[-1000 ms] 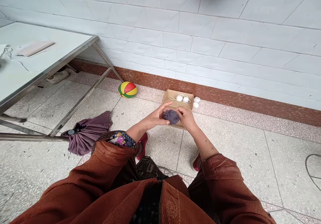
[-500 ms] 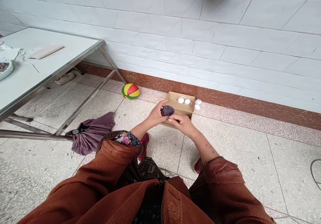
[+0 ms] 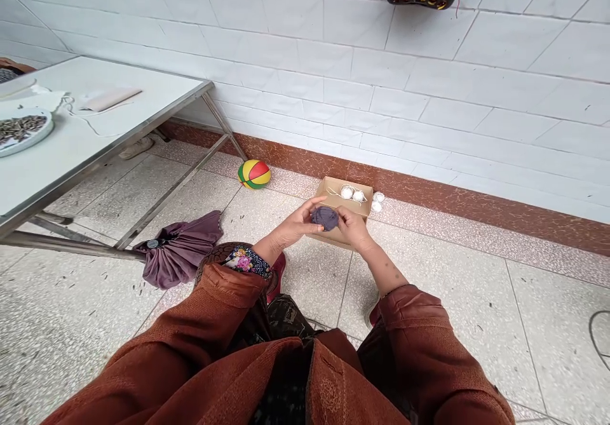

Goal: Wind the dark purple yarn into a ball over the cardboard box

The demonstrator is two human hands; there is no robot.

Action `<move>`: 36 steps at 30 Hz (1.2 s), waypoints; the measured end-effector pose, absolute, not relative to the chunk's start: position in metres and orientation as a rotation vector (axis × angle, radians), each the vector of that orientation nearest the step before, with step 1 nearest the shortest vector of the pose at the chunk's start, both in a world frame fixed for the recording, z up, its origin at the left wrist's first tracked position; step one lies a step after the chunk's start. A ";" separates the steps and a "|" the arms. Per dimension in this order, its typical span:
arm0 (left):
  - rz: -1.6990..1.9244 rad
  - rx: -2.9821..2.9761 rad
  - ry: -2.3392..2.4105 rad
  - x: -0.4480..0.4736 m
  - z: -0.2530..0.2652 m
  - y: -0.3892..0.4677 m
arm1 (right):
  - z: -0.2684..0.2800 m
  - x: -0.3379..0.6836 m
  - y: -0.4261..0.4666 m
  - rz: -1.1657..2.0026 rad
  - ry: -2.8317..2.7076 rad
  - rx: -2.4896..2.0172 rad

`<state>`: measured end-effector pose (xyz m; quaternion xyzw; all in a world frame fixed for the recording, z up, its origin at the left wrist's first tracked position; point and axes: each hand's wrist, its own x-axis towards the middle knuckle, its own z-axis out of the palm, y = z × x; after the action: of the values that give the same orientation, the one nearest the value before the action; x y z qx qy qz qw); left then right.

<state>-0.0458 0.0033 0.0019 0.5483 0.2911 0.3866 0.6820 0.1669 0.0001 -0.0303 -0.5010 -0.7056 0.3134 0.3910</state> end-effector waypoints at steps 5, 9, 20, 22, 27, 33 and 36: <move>0.984 1.195 0.863 -0.049 -0.006 0.009 | -0.031 0.158 -0.024 0.742 -2.089 -1.193; 0.996 1.300 1.031 -0.049 -0.014 0.007 | -0.012 0.155 -0.039 0.787 -2.150 -1.048; 0.731 1.579 0.811 -0.049 -0.023 -0.011 | 0.014 0.169 -0.017 0.751 -1.849 -1.123; 0.677 1.535 0.686 -0.047 -0.019 -0.012 | 0.007 0.169 -0.012 0.754 -1.836 -1.140; 0.721 1.264 0.581 -0.045 -0.006 -0.015 | -0.013 0.168 -0.008 0.879 -1.811 -1.224; 0.934 1.107 0.698 -0.047 -0.001 -0.012 | -0.025 0.163 -0.014 0.877 -1.911 -1.279; 0.994 1.105 0.846 -0.048 -0.005 -0.007 | -0.019 0.159 -0.020 0.847 -1.987 -1.229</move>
<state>-0.0482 -0.0067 -0.0053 0.4874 0.3735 0.4388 0.6561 0.1594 -0.0203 -0.0191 -0.4683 -0.7568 0.3225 0.3225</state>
